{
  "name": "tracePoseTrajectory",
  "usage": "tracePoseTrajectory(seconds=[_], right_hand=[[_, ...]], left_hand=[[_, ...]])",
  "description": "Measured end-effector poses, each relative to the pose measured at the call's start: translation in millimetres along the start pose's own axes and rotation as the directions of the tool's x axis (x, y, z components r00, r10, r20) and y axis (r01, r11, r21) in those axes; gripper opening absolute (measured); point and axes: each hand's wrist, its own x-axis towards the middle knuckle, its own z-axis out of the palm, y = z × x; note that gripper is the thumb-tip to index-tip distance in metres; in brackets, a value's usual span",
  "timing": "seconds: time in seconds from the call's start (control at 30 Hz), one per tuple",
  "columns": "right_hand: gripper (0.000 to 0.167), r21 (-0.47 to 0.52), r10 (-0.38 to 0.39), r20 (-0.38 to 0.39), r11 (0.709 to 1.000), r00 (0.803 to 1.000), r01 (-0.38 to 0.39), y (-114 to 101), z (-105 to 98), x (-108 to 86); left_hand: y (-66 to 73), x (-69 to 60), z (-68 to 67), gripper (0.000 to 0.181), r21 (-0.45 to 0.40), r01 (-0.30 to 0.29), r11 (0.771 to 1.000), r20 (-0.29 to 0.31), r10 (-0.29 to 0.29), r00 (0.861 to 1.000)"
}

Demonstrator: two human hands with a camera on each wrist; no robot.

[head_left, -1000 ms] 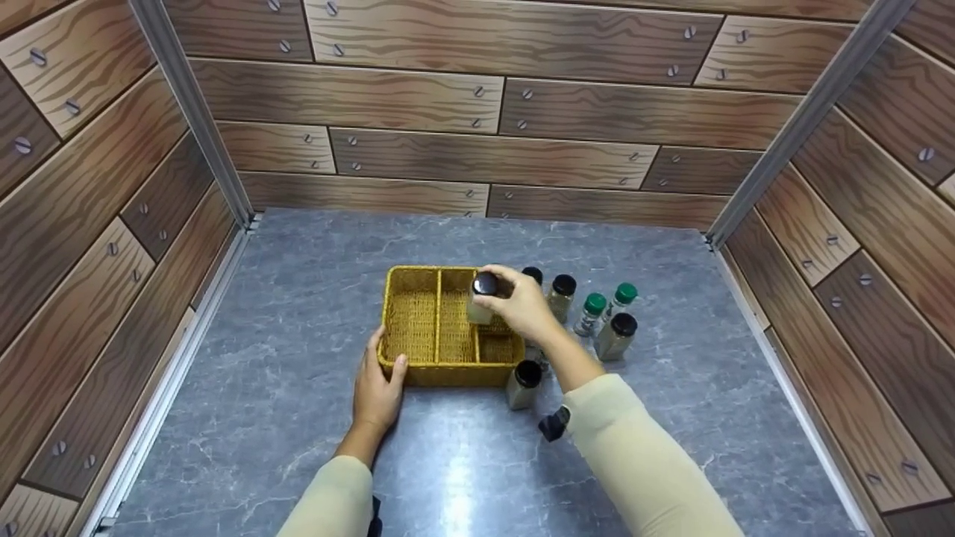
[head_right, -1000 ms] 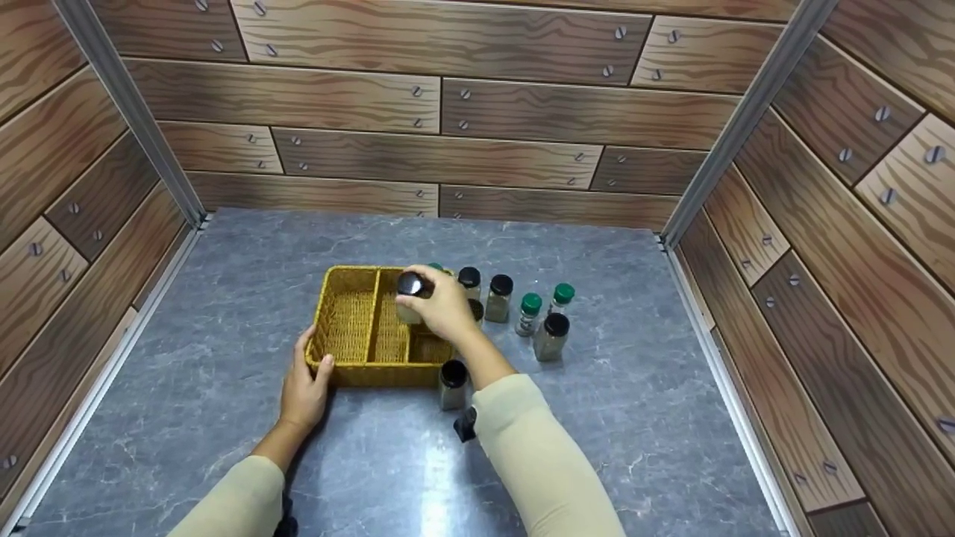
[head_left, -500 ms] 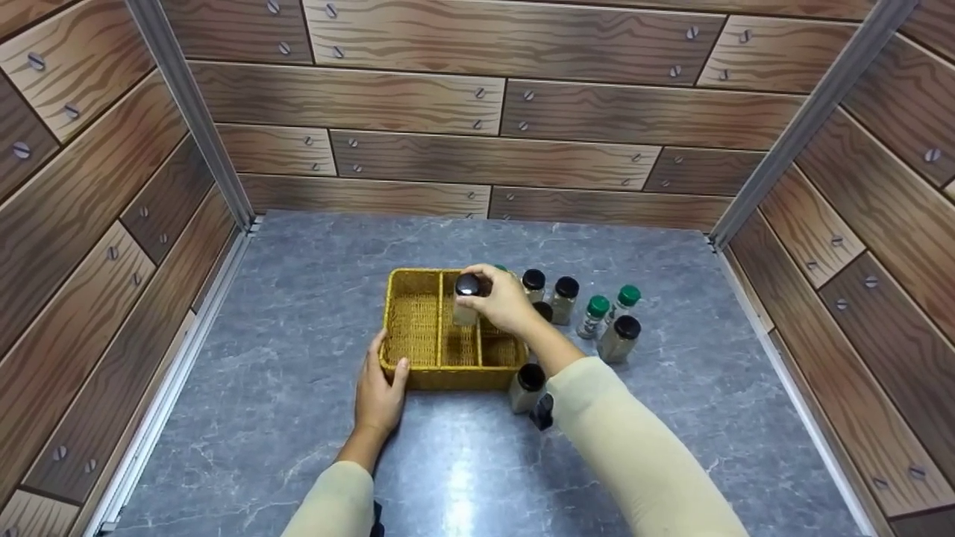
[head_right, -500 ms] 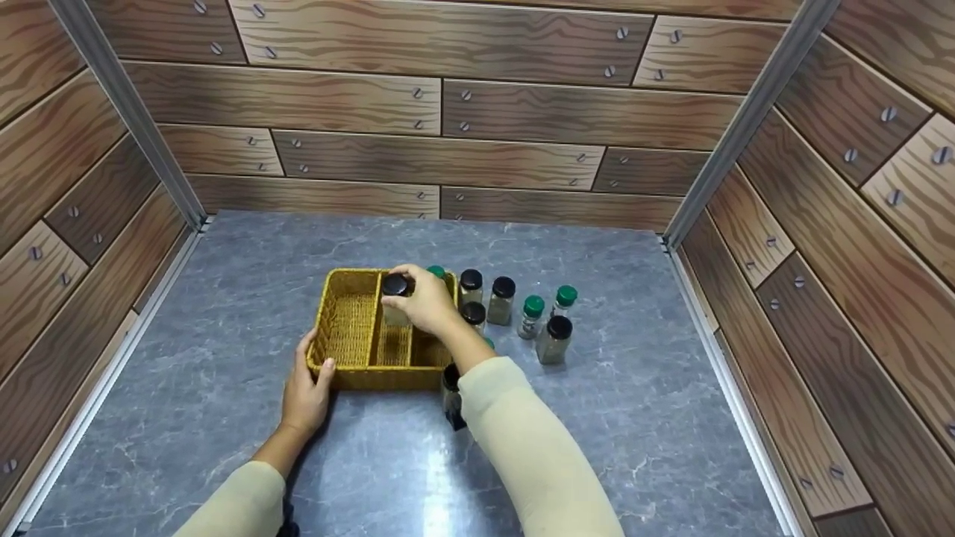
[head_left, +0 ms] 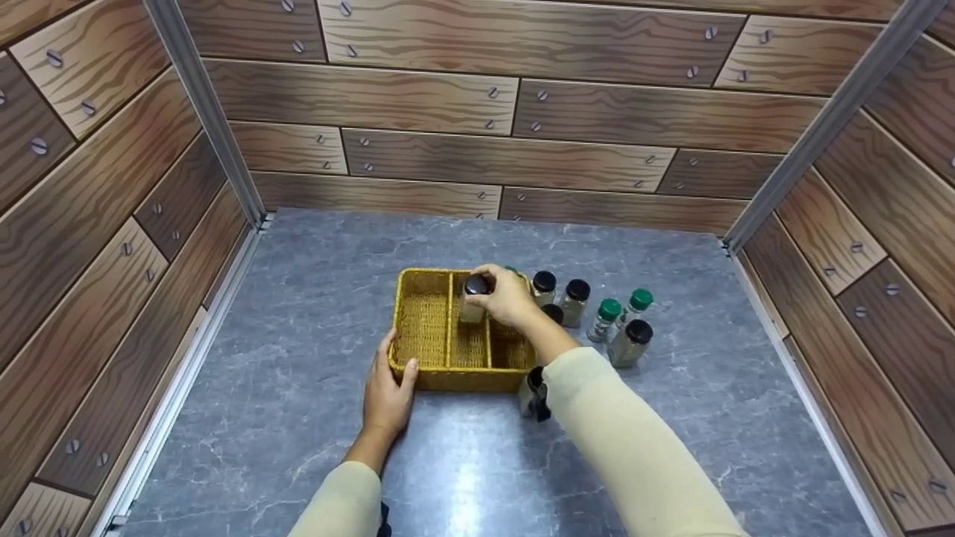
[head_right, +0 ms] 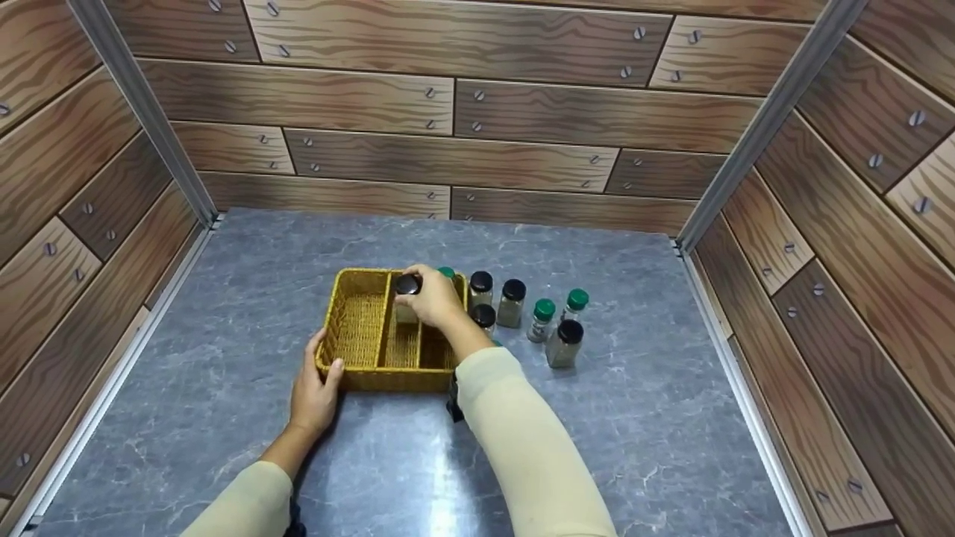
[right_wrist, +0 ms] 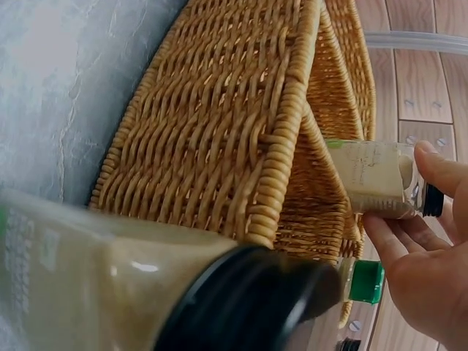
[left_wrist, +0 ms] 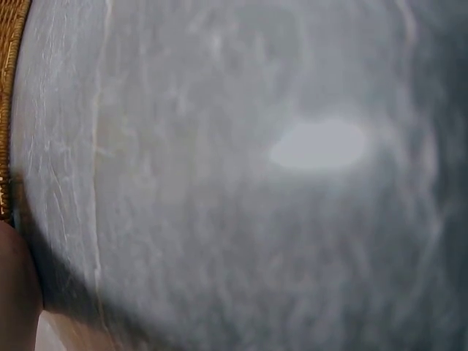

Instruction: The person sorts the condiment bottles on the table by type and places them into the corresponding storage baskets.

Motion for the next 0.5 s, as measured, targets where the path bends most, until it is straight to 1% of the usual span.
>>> tracePoseTrajectory(seconds=[0.1, 0.27, 0.4, 0.5], right_hand=[[0.050, -0.027, 0.005, 0.003, 1.000, 1.000, -0.005, 1, 4, 3.6], [0.054, -0.118, 0.013, -0.008, 0.993, 1.000, -0.014, -1, 9, 8.2], [0.055, -0.158, 0.027, -0.026, 0.987, 0.999, -0.031, -3, 11, 12.1], [0.052, -0.175, 0.030, -0.034, 0.984, 0.999, -0.035, -4, 11, 16.0]], left_hand=[[0.0, -1.1, 0.1, 0.067, -0.005, 0.008, 1.000, 0.006, -0.008, 1.000], [0.8, -3.7, -0.1, 0.066, 0.000, 0.014, 1.000, -0.001, -0.014, 1.000], [1.0, -2.3, -0.1, 0.067, 0.003, 0.003, 1.000, -0.005, -0.003, 1.000], [0.6, -0.4, 0.4, 0.066, 0.014, -0.013, 1.000, -0.010, 0.013, 1.000]])
